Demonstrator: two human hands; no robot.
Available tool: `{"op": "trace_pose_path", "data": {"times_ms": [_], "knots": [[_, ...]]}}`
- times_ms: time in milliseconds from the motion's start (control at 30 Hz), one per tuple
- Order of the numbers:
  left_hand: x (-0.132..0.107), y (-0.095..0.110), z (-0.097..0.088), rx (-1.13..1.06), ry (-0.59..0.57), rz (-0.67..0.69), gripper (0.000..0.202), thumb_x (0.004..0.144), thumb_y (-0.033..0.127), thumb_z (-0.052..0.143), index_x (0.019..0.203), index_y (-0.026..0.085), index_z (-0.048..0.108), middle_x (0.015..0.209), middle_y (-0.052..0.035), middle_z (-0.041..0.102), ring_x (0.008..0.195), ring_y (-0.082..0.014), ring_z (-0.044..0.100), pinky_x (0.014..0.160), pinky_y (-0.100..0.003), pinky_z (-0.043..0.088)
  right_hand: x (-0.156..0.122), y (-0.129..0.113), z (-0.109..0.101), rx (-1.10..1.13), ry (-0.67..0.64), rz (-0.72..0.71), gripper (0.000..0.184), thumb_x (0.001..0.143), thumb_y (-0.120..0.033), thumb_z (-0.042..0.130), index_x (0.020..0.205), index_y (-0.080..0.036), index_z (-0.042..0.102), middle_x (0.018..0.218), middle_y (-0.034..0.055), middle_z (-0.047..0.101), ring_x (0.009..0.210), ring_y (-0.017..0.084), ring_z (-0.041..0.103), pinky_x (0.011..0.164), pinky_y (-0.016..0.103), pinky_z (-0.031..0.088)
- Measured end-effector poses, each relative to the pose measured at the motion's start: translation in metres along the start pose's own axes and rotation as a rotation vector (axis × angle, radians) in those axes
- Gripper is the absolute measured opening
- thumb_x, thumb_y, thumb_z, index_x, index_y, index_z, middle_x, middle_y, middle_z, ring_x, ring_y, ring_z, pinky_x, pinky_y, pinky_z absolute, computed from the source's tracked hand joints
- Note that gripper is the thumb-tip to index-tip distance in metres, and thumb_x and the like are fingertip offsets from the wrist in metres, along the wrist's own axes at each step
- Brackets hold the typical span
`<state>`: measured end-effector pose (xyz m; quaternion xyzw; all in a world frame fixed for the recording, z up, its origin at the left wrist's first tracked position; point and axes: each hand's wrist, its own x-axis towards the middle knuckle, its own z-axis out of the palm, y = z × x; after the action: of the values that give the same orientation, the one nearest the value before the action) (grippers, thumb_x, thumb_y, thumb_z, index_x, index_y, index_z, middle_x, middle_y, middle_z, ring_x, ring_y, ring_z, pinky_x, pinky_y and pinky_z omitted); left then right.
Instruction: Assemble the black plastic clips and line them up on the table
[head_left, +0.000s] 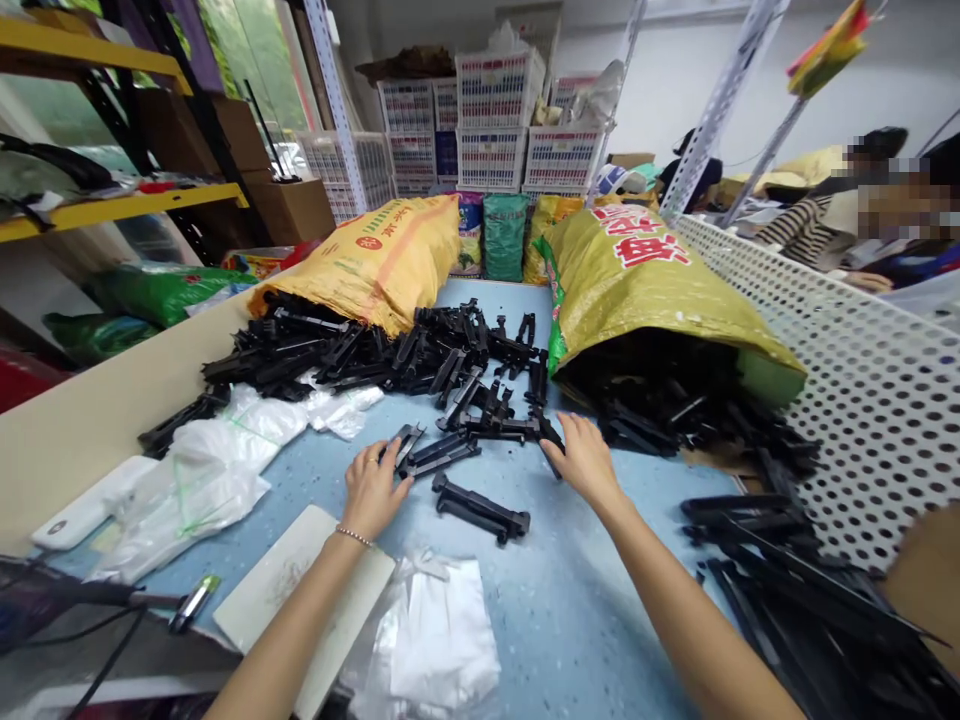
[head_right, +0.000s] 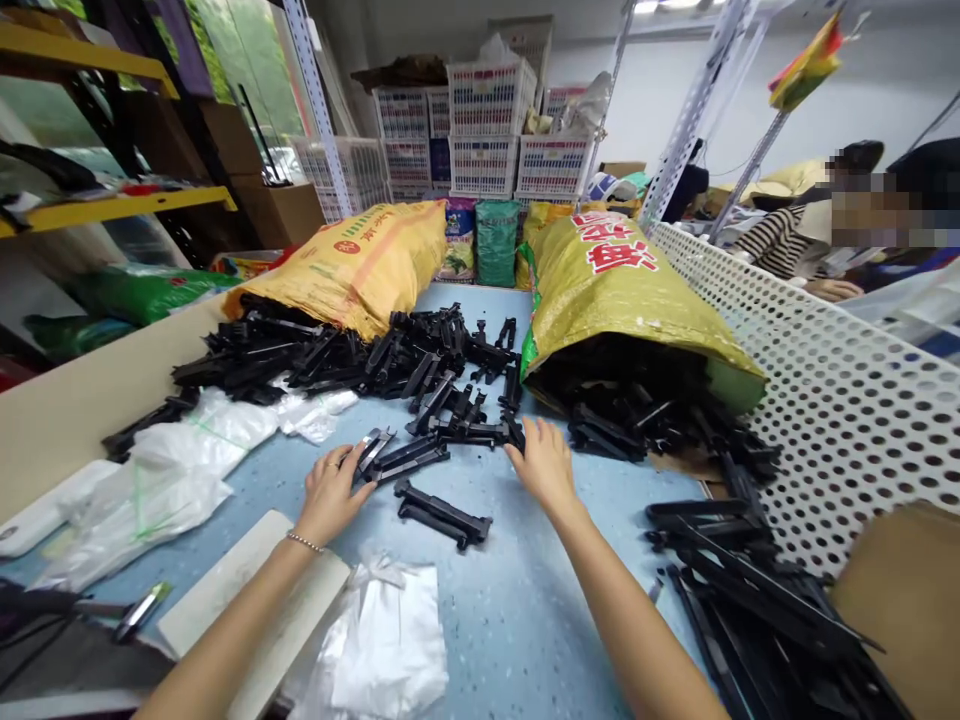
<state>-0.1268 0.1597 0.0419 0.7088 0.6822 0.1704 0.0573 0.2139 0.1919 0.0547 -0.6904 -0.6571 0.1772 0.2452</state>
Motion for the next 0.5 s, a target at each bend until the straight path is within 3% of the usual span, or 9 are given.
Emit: {"op": "trace_pose_path", "data": {"times_ms": [100,200,300,367,433,500], "knots": [[-0.028,0.023,-0.005,-0.077,0.068,0.059,0.056,0.083,0.025,0.054,0.138,0.022,0.048,0.136,-0.0149,0.049,0.129,-0.0351,0.037,0.107,-0.054,0.031,-0.015,0.016,-0.004,0.002,0.005,0.132,0.052,0.082,-0.032,0.058,0.13,-0.012,0.053,0.126,0.0201,0.06,0.12,0.036,0.052,0.1,0.044,0.038],[-0.057,0.052,-0.009,-0.236,0.114,0.136,0.051,0.084,0.022,0.052,0.135,0.022,0.051,0.136,-0.0136,0.049,0.133,-0.0341,0.034,0.111,-0.054,0.026,-0.033,0.019,-0.004,0.049,0.026,0.173,0.042,0.088,-0.03,0.042,0.123,-0.011,0.058,0.112,0.0179,0.067,0.105,0.032,0.061,0.091,0.041,0.044],[-0.084,0.087,-0.007,-0.558,0.053,0.165,0.043,0.087,0.028,0.052,0.129,0.022,0.056,0.134,-0.0124,0.049,0.133,-0.0306,0.035,0.114,-0.051,0.025,-0.07,0.01,-0.005,0.114,0.065,0.187,0.045,0.092,-0.035,0.033,0.124,-0.013,0.057,0.111,0.0141,0.069,0.102,0.028,0.063,0.087,0.037,0.047],[-0.099,0.114,-0.002,-0.891,-0.089,0.104,0.052,0.087,0.035,0.055,0.136,0.023,0.046,0.138,-0.0127,0.044,0.131,-0.0283,0.04,0.112,-0.048,0.032,-0.108,-0.003,-0.004,0.191,0.093,0.131,0.046,0.093,-0.039,0.035,0.128,-0.015,0.054,0.116,0.0131,0.067,0.105,0.027,0.062,0.09,0.038,0.047],[-0.11,0.139,0.0,-1.214,-0.204,-0.023,0.075,0.084,0.042,0.06,0.147,0.024,0.024,0.143,-0.014,0.038,0.128,-0.0264,0.045,0.108,-0.044,0.037,-0.15,-0.019,-0.005,0.302,0.068,-0.035,0.047,0.092,-0.044,0.043,0.131,-0.019,0.053,0.123,0.0128,0.064,0.112,0.028,0.06,0.096,0.041,0.045],[-0.12,0.156,-0.004,-1.425,-0.24,-0.156,0.086,0.084,0.047,0.061,0.15,0.024,0.012,0.133,-0.0127,0.048,0.119,-0.0231,0.052,0.102,-0.039,0.042,-0.183,-0.032,-0.011,0.433,-0.05,-0.24,0.045,0.091,-0.047,0.049,0.128,-0.022,0.057,0.129,0.0112,0.061,0.119,0.029,0.056,0.102,0.043,0.042]]}}
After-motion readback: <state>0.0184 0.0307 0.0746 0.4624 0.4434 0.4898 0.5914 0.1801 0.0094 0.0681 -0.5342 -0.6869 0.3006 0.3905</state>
